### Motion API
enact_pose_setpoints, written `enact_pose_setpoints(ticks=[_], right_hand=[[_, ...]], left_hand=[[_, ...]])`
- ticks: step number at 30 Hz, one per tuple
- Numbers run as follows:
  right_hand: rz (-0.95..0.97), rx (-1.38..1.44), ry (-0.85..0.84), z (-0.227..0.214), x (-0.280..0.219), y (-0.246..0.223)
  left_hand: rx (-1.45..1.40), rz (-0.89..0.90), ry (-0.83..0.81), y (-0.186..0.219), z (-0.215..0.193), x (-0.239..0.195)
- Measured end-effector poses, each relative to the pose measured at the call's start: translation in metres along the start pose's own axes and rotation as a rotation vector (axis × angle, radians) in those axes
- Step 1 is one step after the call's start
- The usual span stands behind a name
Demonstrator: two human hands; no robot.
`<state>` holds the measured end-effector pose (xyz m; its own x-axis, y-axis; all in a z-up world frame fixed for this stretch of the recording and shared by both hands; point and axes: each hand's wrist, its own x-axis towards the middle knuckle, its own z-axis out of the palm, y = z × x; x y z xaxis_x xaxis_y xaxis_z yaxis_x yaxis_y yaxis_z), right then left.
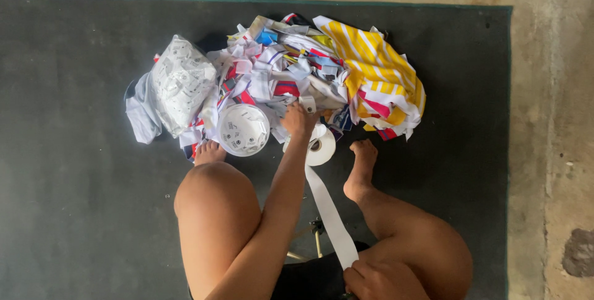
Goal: The person sits on a mat and uses scissors to cut individual labels from a roll of white paper. They hold the roll with one hand and cut the labels with the other, placing the cut pieces into a pile of other materials on the mat.
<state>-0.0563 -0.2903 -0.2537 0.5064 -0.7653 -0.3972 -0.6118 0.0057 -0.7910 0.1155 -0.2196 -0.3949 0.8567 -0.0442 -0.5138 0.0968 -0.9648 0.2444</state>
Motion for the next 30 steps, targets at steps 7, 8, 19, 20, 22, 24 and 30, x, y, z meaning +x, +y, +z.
enact_pose_setpoints(ticks=[7, 8, 19, 20, 22, 24, 30], right_hand=[[-0.040, -0.037, -0.002, -0.003, 0.005, -0.005], [-0.043, -0.049, -0.013, -0.003, 0.002, -0.004], [-0.275, -0.392, -1.143, -0.109, -0.211, -0.290], [-0.545, -0.404, -1.451, -0.132, -0.214, -0.242], [-0.836, -0.409, -1.746, -0.158, -0.220, -0.194], [-0.893, -0.149, -1.975, -0.153, -0.219, -0.183], [-0.726, 0.033, -2.337, -0.142, -0.223, -0.178]], left_hand=[[-0.198, 0.051, -0.053, -0.013, -0.006, 0.011], [-0.236, 0.058, -0.063, -0.021, -0.006, 0.008], [-0.258, -0.025, -0.399, -0.057, -0.013, -0.037], [-0.487, -0.133, -0.539, -0.056, -0.025, -0.054], [-0.718, -0.239, -0.672, -0.056, -0.039, -0.079], [-0.863, -0.264, -0.810, -0.059, -0.041, -0.094], [-0.956, -0.342, -0.704, -0.059, -0.043, -0.123]])
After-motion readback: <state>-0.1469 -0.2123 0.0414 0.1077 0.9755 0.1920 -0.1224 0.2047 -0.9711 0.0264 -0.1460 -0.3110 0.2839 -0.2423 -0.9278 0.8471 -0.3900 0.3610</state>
